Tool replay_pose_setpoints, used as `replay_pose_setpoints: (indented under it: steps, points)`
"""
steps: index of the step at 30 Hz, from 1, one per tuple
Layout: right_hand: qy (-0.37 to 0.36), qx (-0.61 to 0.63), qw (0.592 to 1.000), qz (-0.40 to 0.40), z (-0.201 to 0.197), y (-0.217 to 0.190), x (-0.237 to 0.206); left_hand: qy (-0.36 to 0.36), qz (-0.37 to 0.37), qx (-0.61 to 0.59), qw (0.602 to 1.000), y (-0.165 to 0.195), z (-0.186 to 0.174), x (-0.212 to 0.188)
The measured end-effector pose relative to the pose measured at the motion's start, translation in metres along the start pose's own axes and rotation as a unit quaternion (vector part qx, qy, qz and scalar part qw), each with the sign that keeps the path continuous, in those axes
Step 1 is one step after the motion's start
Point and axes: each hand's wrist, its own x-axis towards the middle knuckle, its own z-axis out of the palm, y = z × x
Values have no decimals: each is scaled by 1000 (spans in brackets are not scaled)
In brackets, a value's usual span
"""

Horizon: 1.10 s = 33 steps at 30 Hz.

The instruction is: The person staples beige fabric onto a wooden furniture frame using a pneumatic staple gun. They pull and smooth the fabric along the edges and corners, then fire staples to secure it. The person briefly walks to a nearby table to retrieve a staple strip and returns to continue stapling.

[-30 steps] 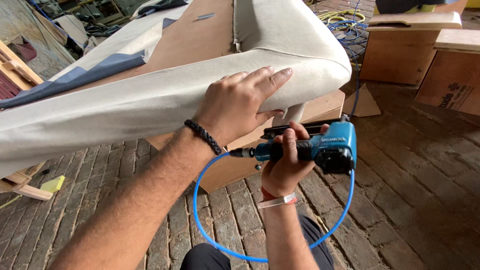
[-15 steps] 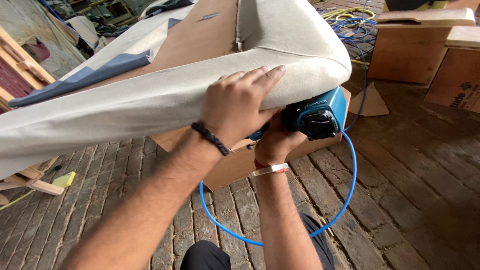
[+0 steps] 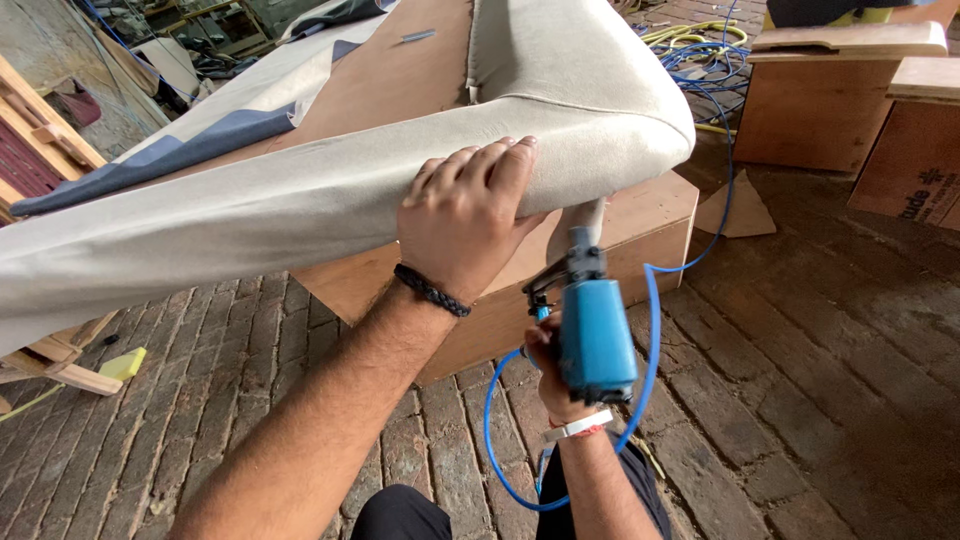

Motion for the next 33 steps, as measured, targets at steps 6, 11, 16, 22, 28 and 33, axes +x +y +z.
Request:
replay_pose_setpoints:
  steps: [6, 11, 16, 22, 28, 33]
  points:
    - [-57, -185, 977, -91, 7, -15, 14, 31, -4, 15, 999, -2, 3, -6]
    - [-61, -293, 939, -171, 20, -35, 41, 56, -18, 5, 998, 2, 0, -3]
    - [-31, -326, 915, -236, 27, -39, 49, 49, -25, -1, 999, 5, -3, 2]
    - [-49, -333, 927, -164, 21, -17, 51, 54, -26, 4, 998, 1, 8, -5]
    - [-93, 30, 992, -83, 30, -12, 28, -63, 66, -126, 988, -27, -16, 5]
    - [-20, 209, 978, 15, 75, -59, 17, -391, -149, -346, 840, -74, -28, 21]
